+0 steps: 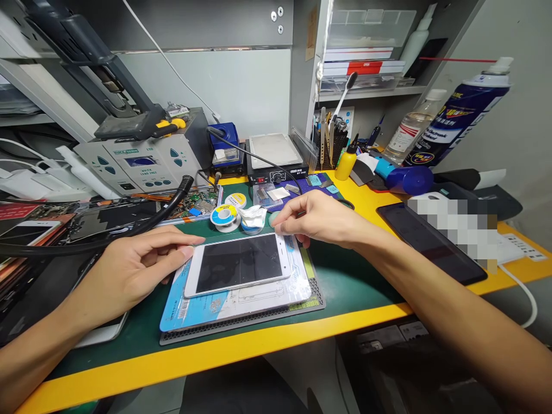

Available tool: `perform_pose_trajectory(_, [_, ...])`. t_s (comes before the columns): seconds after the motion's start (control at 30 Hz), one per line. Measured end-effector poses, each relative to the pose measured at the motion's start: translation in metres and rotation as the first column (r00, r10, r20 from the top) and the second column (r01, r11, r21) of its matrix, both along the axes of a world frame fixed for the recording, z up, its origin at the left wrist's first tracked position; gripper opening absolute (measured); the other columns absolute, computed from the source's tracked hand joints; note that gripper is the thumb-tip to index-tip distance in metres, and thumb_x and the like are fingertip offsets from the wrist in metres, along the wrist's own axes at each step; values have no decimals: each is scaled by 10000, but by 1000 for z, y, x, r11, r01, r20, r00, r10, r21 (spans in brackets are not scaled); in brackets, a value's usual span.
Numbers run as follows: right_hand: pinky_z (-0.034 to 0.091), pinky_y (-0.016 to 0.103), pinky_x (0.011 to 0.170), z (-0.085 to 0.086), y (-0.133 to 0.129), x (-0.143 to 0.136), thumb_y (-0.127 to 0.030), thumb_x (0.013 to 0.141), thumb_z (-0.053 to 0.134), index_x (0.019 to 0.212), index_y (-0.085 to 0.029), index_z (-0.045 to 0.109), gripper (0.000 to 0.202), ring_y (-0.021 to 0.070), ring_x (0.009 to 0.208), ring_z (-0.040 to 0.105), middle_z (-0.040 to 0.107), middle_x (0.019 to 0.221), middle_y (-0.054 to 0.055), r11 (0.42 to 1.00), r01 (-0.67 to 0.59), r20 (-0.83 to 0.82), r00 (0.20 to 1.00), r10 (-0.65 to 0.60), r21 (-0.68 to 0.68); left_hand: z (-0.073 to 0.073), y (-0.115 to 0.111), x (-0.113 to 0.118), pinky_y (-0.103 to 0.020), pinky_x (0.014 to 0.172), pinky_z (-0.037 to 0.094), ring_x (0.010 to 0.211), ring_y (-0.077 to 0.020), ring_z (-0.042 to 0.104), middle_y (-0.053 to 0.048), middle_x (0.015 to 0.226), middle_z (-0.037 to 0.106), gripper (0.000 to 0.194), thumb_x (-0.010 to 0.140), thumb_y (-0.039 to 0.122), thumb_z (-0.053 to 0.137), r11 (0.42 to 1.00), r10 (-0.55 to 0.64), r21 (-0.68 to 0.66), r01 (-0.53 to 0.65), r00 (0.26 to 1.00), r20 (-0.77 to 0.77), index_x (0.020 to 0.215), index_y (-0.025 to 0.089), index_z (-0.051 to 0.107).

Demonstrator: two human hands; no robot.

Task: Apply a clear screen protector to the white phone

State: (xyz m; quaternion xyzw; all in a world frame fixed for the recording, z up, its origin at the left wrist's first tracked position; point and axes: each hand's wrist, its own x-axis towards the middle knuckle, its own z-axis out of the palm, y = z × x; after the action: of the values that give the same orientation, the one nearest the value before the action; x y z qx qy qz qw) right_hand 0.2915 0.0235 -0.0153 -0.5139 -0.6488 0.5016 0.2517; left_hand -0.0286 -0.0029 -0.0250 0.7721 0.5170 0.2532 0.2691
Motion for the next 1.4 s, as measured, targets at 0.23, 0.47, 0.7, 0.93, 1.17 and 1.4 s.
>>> perform_pose_trajectory(0.23, [516,248,493,-2,0,0,-294,764,764,846,-169,791,152,120,569,548,706,777,29,1000,1,-17,1000,0,7,-2,1,0,-246,577,466,731,-165,633,-47,994,712,334,899,486,639,1000,-12,12,12,1000,-3,1038,223,789])
perform_pose_trajectory(0.47, [515,252,479,-3,1,0,-272,759,758,838,-150,787,148,119,563,539,721,789,42,1000,0,-31,1000,0,16,-6,3,-4,-244,570,454,717,-158,630,-29,961,712,303,904,487,641,998,-33,44,32,999,14,1022,251,791])
perform_pose_trajectory(0.7, [501,255,464,-3,1,-2,-265,737,760,799,-154,789,131,114,532,528,720,769,40,1000,17,-32,999,-17,20,1,4,2,-261,560,469,728,-189,649,-59,963,724,357,881,513,622,999,-29,33,30,999,-21,989,224,801])
perform_pose_trajectory(0.93, [490,267,451,-4,2,-3,-264,705,764,769,-162,789,123,122,499,522,698,704,35,999,32,-15,999,-32,21,1,5,3,-257,523,454,649,-172,631,-66,921,714,391,870,542,617,1000,-25,0,25,1000,-2,978,215,803])
perform_pose_trajectory(1.17, [489,267,461,-3,1,-4,-243,706,737,783,-160,789,125,124,513,524,698,713,42,999,30,-24,999,-30,13,-5,6,-3,-247,525,439,622,-150,600,-42,881,695,398,850,577,646,1000,-4,-25,5,1000,25,975,229,793])
perform_pose_trajectory(1.4, [457,264,477,-2,2,-3,-325,764,753,789,-162,766,166,123,515,519,660,685,26,1000,8,16,1000,-8,18,-10,7,-6,-249,593,461,701,-160,596,-6,803,634,500,831,609,679,985,78,-160,-68,995,59,1156,229,701])
